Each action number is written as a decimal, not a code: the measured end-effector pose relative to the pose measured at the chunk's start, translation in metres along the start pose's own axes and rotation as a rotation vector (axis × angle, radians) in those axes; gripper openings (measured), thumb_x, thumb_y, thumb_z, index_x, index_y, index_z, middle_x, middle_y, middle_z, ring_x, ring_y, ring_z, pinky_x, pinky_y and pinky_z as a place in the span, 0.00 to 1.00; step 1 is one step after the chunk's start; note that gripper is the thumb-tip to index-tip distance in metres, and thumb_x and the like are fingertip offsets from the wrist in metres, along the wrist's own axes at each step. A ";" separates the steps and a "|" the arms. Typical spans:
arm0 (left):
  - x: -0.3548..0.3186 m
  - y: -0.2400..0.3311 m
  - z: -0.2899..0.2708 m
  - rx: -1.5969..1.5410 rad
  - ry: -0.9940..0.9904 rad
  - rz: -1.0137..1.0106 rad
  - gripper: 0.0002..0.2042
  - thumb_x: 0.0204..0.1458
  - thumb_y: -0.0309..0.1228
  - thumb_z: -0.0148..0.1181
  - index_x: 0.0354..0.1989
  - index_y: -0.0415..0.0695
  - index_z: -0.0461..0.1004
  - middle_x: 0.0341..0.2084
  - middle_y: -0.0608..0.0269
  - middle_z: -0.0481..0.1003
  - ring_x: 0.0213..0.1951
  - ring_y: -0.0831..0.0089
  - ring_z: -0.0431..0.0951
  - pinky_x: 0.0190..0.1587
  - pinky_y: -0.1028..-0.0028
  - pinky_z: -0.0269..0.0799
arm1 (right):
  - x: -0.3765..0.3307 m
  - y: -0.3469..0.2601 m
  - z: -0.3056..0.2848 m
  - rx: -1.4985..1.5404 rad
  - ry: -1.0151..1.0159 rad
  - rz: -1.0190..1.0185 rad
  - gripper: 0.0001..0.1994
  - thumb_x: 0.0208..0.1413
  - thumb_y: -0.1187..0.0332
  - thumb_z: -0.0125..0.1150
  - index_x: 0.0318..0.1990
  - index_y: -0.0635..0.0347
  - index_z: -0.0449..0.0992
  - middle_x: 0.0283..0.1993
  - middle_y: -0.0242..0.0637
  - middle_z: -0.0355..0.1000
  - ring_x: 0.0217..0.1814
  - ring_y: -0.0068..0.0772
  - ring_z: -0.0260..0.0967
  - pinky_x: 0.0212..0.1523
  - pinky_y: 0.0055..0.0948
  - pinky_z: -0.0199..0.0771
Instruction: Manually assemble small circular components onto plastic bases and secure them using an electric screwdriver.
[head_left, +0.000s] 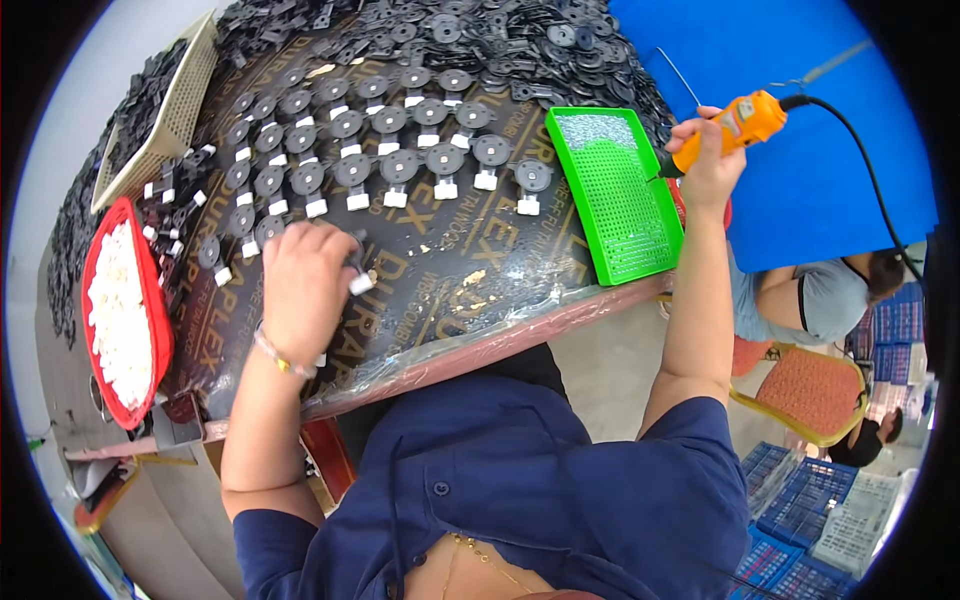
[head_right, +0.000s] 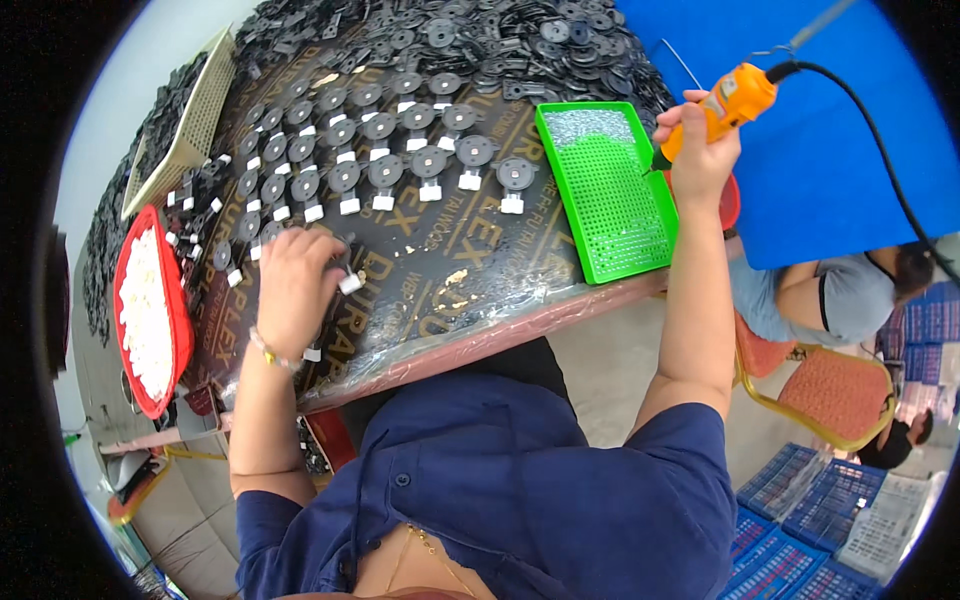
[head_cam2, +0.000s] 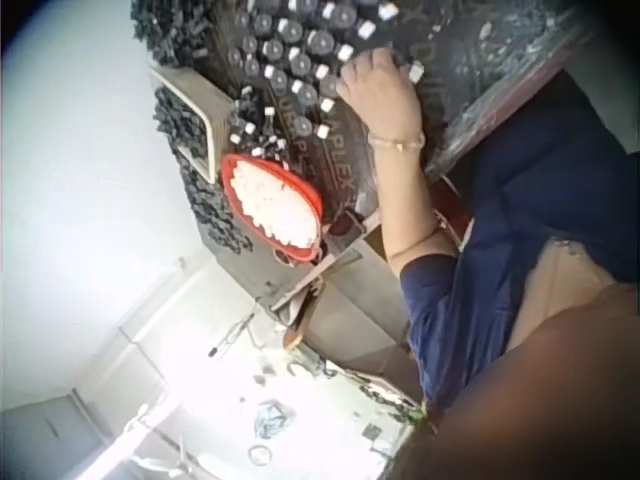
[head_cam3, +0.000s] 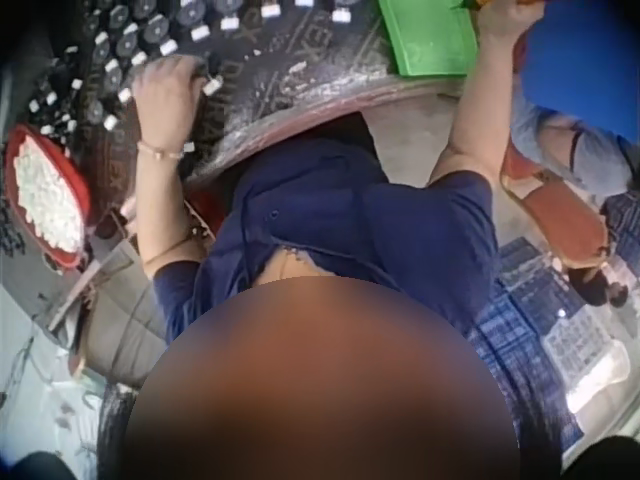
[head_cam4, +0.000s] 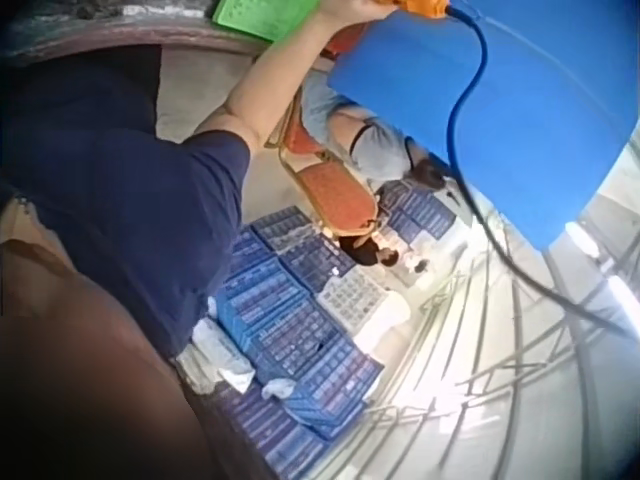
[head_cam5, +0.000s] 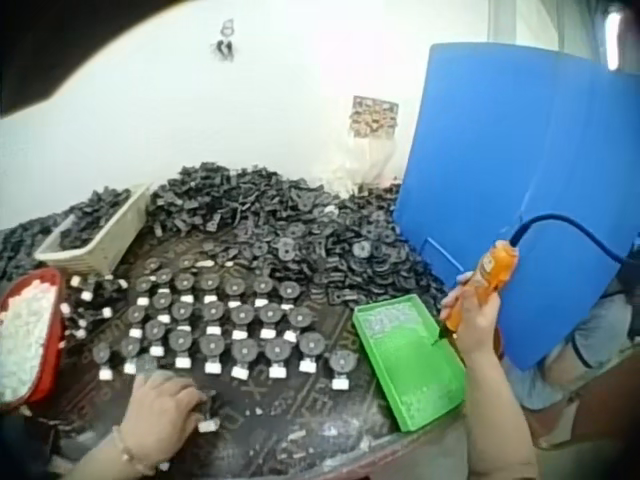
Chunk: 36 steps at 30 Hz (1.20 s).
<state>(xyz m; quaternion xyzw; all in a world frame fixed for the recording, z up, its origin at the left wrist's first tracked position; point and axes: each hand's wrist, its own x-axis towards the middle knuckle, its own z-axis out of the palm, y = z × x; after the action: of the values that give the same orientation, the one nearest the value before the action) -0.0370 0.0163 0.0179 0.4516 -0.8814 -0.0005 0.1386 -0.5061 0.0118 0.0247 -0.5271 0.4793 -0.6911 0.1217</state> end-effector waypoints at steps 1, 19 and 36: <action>0.001 0.012 0.002 -0.033 -0.023 0.030 0.16 0.40 0.28 0.71 0.40 0.47 0.78 0.40 0.65 0.78 0.49 0.62 0.73 0.52 0.61 0.64 | 0.000 0.006 -0.003 -0.001 0.001 0.015 0.18 0.67 0.56 0.57 0.50 0.65 0.68 0.31 0.38 0.75 0.27 0.26 0.73 0.32 0.25 0.75; 0.001 0.078 0.046 -0.615 0.044 -0.040 0.27 0.43 0.30 0.73 0.54 0.43 0.73 0.52 0.54 0.74 0.51 0.53 0.76 0.53 0.60 0.70 | -0.006 0.012 -0.007 0.023 0.030 0.006 0.20 0.66 0.55 0.59 0.49 0.65 0.68 0.30 0.38 0.75 0.27 0.27 0.73 0.32 0.27 0.76; -0.004 0.078 0.059 -0.572 0.112 0.007 0.24 0.42 0.34 0.74 0.50 0.43 0.77 0.46 0.57 0.78 0.52 0.57 0.76 0.54 0.60 0.67 | -0.105 -0.096 0.141 0.603 -0.530 0.232 0.39 0.49 0.34 0.65 0.51 0.61 0.65 0.30 0.44 0.75 0.24 0.33 0.73 0.28 0.33 0.78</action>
<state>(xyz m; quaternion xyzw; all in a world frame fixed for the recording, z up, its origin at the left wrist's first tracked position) -0.1113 0.0579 -0.0298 0.3907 -0.8378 -0.2236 0.3090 -0.3110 0.0566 0.0346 -0.5700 0.2640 -0.6227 0.4666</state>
